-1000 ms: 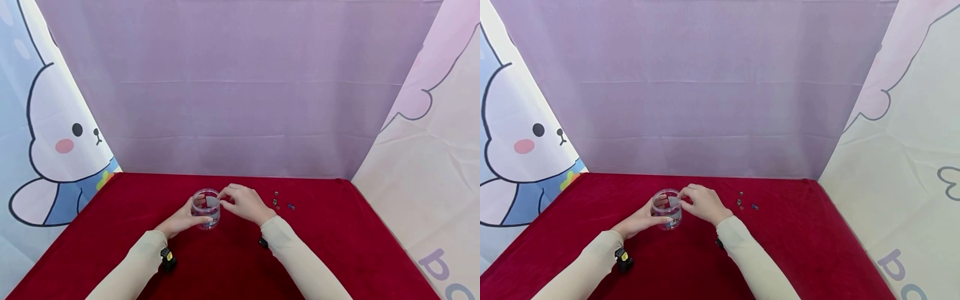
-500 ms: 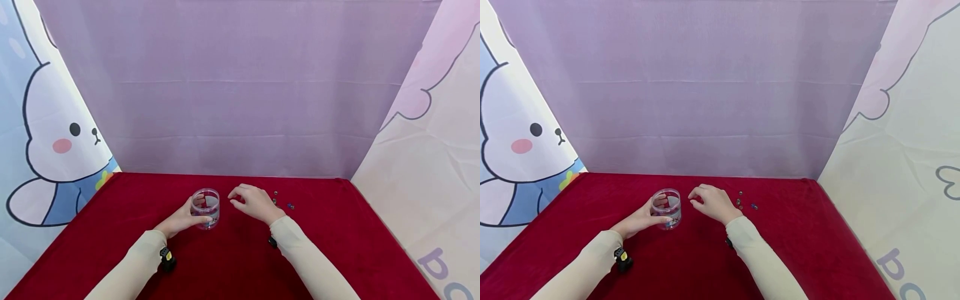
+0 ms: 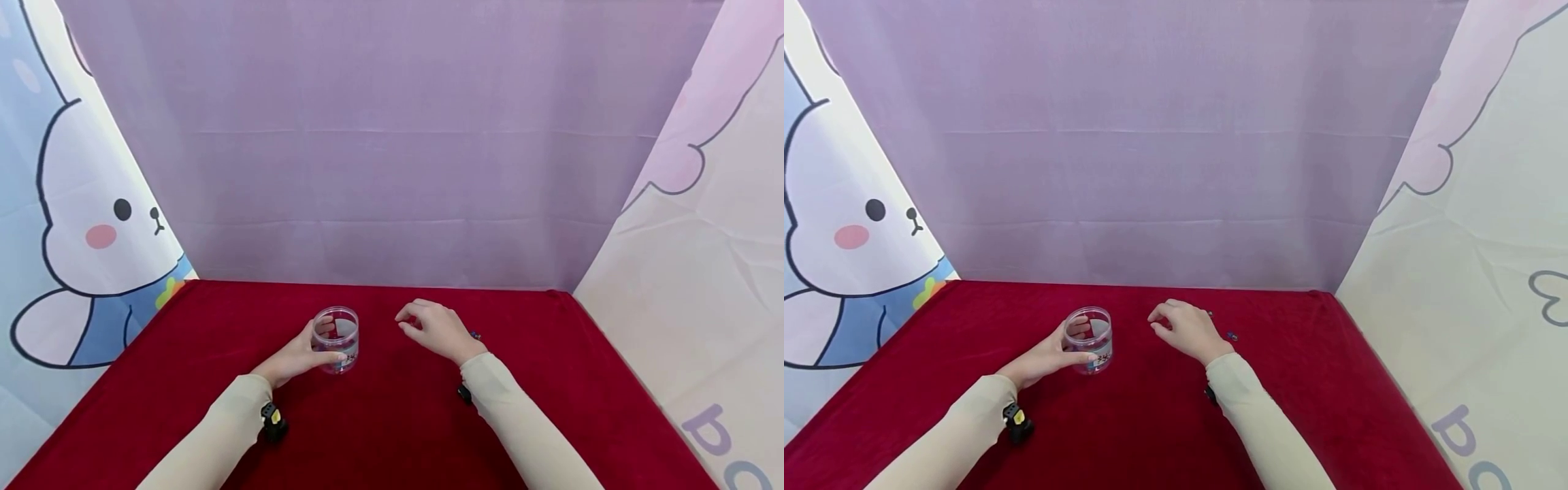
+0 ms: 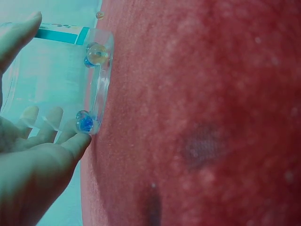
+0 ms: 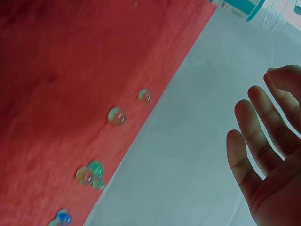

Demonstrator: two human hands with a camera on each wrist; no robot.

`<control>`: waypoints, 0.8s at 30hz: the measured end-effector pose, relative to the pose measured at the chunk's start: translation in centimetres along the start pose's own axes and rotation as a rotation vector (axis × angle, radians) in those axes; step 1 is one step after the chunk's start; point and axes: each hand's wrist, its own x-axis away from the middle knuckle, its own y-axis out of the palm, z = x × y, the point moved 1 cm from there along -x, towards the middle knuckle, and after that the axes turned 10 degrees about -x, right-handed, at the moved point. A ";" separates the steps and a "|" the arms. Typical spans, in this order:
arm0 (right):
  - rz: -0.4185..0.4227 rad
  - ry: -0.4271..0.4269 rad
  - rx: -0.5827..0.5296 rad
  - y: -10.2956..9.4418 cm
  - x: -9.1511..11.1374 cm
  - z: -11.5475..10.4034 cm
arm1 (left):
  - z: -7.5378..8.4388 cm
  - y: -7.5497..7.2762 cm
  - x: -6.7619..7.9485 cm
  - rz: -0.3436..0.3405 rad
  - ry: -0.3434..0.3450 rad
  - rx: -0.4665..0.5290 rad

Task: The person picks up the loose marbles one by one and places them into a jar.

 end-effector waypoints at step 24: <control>0.032 0.114 0.025 -2.0 2.1 3.4 | -0.2 -0.2 0.2 -0.005 0.007 0.008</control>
